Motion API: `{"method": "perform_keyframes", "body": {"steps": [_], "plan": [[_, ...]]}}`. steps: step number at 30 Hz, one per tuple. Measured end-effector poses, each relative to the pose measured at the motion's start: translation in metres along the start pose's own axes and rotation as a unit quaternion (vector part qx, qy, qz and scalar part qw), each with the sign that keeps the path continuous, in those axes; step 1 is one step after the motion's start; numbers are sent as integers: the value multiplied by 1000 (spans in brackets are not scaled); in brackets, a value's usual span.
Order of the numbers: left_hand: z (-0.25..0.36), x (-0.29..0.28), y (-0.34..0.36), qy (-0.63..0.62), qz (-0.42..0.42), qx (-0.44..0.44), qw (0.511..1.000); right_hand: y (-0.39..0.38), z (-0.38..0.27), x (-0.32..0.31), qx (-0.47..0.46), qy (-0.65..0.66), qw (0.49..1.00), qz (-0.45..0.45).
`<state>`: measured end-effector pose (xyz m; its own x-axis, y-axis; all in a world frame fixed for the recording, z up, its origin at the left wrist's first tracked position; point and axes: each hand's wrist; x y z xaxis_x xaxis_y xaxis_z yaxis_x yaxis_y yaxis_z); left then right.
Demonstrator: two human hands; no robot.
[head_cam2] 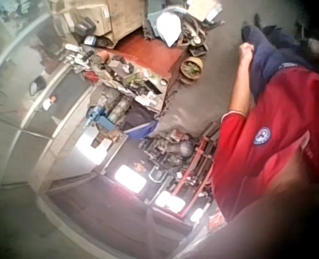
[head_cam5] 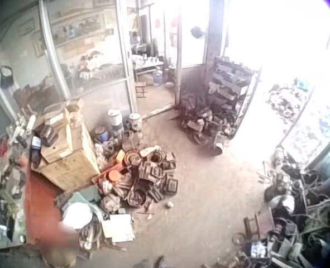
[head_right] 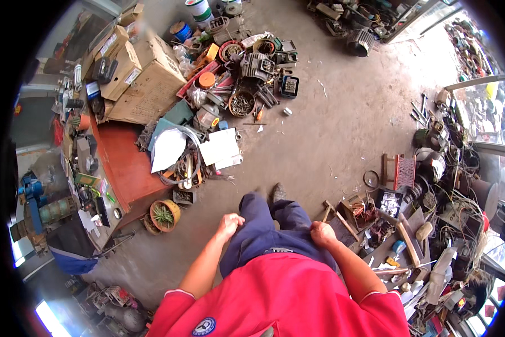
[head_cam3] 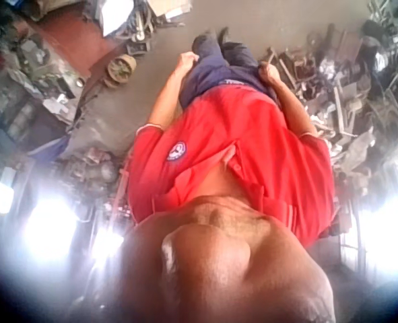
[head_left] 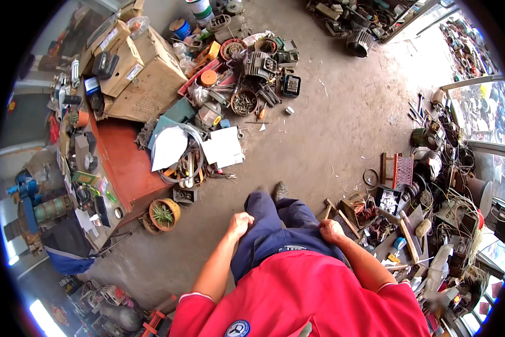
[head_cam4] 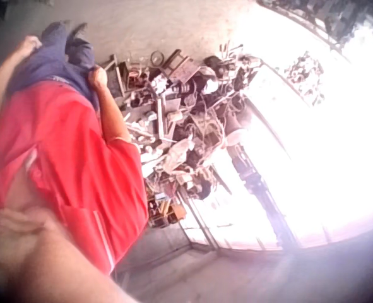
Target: The person sits in a cluttered workshop and works on a small electrical component with multiple wires. They use pliers to strip wire insulation and a screwdriver to adjust connections on the component. The person also handles a long white cable and a motor stator, placing the stator on a nearby table.
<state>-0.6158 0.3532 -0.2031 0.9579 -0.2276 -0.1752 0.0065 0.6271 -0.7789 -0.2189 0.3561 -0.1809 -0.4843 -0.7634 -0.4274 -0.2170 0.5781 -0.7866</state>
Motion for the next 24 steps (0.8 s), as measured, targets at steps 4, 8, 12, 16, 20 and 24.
{"method": "perform_keyframes", "body": {"steps": [4,8,12,16,20,24], "plan": [[77,-22,56,19,-19,3,1000,5,5,-61,93,61,993,37],[92,-33,116,46,5,-40,998,25,37,-100,103,104,985,94],[102,-45,186,92,22,-103,990,41,33,-154,186,214,954,93],[184,-57,248,177,18,-22,984,63,-11,-227,156,248,940,174],[310,-55,297,63,22,-7,998,97,-44,-290,171,403,877,199],[376,-40,346,-32,39,47,998,134,-65,-332,175,376,897,156]]}}
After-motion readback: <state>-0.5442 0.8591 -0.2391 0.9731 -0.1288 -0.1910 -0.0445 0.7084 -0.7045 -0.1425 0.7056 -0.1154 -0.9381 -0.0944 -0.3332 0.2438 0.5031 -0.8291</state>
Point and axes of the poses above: each hand's wrist, its own y-axis towards the middle knuckle, its own x-axis out of the palm, z = x × y, and after that the axes turned 3 degrees about -x, right-handed
